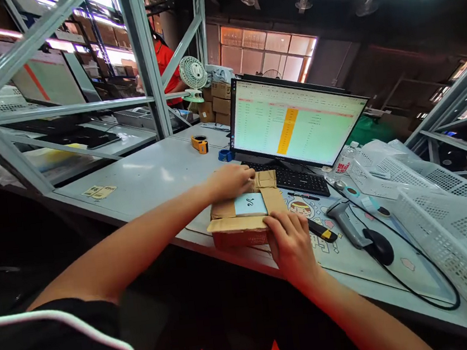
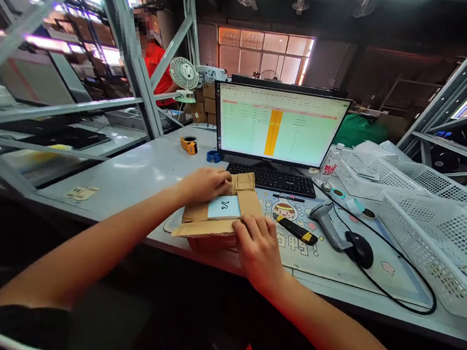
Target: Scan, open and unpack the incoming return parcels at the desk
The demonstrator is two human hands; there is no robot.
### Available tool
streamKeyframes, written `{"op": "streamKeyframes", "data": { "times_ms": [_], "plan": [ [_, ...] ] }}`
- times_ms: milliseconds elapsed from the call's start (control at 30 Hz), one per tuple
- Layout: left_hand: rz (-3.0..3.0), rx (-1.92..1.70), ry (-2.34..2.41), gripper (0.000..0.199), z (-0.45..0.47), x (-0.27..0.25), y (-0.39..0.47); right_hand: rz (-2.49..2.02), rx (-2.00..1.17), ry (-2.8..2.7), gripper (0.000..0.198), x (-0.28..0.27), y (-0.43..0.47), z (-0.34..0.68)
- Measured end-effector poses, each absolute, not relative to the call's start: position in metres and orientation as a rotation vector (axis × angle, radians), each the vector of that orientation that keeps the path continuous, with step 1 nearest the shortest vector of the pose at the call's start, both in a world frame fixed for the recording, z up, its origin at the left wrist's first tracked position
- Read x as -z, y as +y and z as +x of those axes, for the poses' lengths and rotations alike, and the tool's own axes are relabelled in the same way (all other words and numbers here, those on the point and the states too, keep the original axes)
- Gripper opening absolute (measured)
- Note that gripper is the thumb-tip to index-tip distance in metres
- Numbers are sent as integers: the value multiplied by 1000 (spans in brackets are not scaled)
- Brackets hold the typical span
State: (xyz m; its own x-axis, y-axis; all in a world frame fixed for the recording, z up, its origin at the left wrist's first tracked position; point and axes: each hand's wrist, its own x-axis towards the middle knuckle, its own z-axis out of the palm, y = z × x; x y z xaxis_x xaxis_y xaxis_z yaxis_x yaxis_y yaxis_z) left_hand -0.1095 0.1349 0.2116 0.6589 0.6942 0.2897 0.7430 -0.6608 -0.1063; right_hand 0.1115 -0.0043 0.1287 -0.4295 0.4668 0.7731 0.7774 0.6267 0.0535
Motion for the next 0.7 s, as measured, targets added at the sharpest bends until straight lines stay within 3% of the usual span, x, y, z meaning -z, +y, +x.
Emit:
{"op": "streamKeyframes", "data": {
  "times_ms": [133,400,533,700],
  "plan": [
    [-2820,127,-1186,44,-100,-225,97,-982,523,-2156,80,-98,-22,121],
    [-2798,-210,-1335,58,-76,-245,95,-947,373,-2038,80,-84,-38,136],
    [-2899,250,-1329,63,-108,-239,84,-1127,99,-1597,76,-61,-41,167],
    [-3188,1102,-1180,79,-129,-194,28,-884,-626,-1536,98,-38,-53,182]
  ]
}}
